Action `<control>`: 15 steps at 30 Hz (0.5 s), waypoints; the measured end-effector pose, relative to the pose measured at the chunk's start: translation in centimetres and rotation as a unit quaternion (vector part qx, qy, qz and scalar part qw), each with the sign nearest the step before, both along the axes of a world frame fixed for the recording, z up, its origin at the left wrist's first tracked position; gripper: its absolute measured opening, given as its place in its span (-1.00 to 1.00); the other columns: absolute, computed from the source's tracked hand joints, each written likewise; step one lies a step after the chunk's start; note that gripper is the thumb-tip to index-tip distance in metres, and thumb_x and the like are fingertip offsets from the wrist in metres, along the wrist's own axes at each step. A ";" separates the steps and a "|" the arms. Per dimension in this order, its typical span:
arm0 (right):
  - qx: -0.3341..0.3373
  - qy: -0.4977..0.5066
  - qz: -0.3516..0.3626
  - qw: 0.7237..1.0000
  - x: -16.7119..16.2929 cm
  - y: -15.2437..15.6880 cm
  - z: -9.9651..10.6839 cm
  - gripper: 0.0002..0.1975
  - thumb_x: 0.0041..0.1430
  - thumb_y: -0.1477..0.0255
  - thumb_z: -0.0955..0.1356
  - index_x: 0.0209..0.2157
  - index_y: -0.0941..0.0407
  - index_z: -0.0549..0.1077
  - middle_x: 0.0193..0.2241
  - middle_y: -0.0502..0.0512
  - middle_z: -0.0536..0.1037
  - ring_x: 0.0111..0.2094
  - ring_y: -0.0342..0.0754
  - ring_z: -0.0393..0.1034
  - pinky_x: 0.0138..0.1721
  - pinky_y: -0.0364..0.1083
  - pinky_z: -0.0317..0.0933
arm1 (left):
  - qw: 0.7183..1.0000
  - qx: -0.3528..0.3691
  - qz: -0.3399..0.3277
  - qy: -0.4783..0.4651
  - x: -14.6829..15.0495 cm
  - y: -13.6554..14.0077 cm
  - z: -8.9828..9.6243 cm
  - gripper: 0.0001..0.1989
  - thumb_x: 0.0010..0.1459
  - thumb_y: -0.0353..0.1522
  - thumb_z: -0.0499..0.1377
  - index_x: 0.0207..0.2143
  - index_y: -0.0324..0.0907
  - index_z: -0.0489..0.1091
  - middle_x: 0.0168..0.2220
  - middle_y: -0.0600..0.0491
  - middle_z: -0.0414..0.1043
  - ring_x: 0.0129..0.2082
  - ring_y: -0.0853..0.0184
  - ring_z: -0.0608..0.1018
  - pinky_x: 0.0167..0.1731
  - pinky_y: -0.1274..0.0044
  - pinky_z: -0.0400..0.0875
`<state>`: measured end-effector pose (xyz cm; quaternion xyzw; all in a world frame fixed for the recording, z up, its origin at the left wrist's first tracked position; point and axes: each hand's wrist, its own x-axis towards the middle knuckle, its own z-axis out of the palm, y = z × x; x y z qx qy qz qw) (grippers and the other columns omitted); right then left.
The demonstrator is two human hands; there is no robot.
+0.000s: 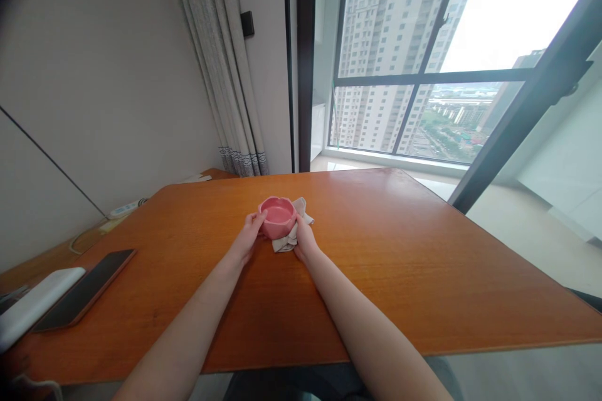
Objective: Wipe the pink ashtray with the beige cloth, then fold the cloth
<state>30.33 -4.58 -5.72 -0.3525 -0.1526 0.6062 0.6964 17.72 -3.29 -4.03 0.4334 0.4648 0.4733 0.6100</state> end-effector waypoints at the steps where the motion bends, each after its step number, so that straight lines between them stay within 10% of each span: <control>1: 0.000 -0.006 -0.001 1.000 0.3 0.1 0.0 -0.86 0.07 0.44 0.25 -0.37 0.13 0.44 -0.44 0.03 0.59 -0.36 -0.09 0.48 -0.34 -0.17 0.37 | 1.000 -0.013 -0.019 0.002 -0.1 -0.1 0.2 -0.40 -0.06 0.02 0.18 -0.06 -0.13 0.22 -0.20 -0.03 0.41 -0.41 0.40 0.46 -0.49 0.61 0.34; 5: 0.020 -0.034 0.054 0.998 0.8 0.3 -0.4 -0.83 0.07 0.38 0.29 -0.32 0.14 0.46 -0.39 0.06 0.59 -0.33 -0.08 0.49 -0.31 -0.16 0.37 | 0.995 -0.021 -0.086 -0.035 -0.2 -0.5 0.8 -0.50 0.00 0.02 0.12 -0.09 -0.07 0.28 -0.18 0.02 0.42 -0.32 0.34 0.48 -0.41 0.55 0.40; 15: -0.004 -0.001 0.000 1.000 -0.7 -0.4 -0.3 -0.80 0.07 0.44 0.29 -0.24 0.13 0.45 -0.34 0.05 0.59 -0.28 -0.05 0.48 -0.28 -0.13 0.38 | 0.996 0.037 0.069 -0.039 -0.1 0.4 -0.6 -0.43 -0.08 -0.06 0.25 -0.08 -0.13 0.23 -0.18 -0.02 0.41 -0.22 0.33 0.49 -0.22 0.53 0.39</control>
